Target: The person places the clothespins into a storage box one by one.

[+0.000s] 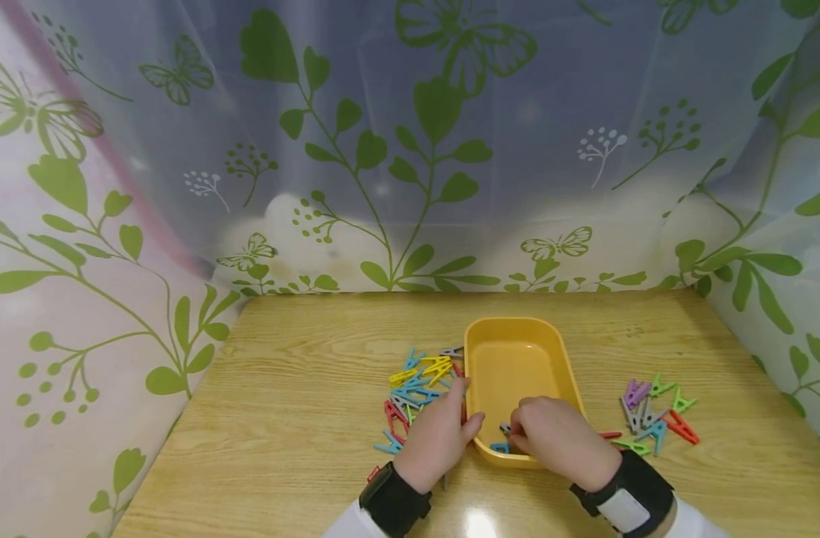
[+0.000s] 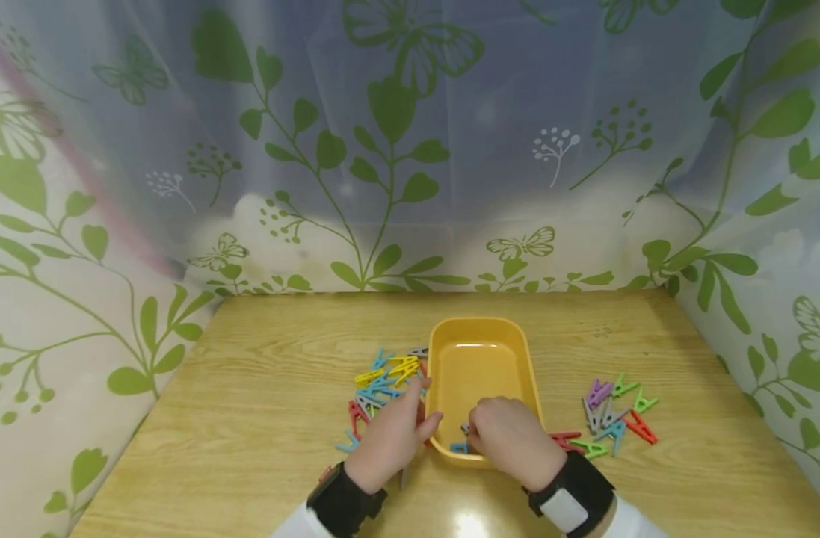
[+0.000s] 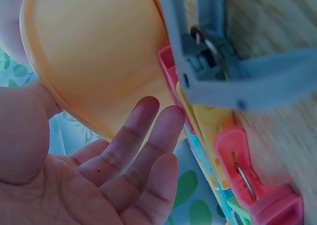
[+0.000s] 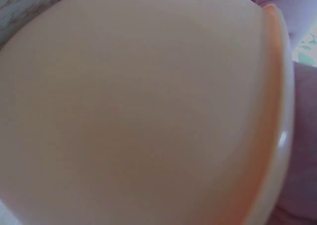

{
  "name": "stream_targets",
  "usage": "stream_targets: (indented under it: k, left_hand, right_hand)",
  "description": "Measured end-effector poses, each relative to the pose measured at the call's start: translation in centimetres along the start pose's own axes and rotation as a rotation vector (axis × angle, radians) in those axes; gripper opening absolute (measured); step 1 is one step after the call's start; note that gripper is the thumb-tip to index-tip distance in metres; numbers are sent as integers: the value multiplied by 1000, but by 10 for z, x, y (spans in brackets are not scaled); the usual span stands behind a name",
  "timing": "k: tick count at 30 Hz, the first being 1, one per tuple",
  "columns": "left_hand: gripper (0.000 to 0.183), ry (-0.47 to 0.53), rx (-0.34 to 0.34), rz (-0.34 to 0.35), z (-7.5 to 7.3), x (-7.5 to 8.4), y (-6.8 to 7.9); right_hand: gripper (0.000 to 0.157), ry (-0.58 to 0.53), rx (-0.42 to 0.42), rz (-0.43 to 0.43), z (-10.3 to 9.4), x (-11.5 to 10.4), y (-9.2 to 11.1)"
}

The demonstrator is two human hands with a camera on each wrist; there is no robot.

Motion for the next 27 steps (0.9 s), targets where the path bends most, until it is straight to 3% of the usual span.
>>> stream_targets:
  k: [4,8,11,17,21,27]
  left_hand:
    - [51,-6,4,5,0,0,1]
    - [50,-1,8,10,-1,1,1]
    - [51,5,5,7,-1,2,1]
    - [54,21,-19,-9,-2,0,0]
    - [54,25,-24,-17,-1,0,0]
    - [54,25,-24,-16,0,0,1]
  right_hand:
    - [17,-44,9,23,-5,2,2]
    - [15,-31,90,42,-21,10,6]
    - [11,-10,167,75,-37,23,9]
    - [12,9,232,184,-66,64,19]
    - [13,21,202,265,-71,102,29]
    - [9,65,79,353,-59,157,49]
Point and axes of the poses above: each hand's wrist, its own y-axis away from the middle knuckle, its own z-axis out of the palm, x = y × z, the point moved 5 cm from there along -y, towards the middle knuckle, and after that the axes turned 3 degrees about -z, right-handed, at the moved point
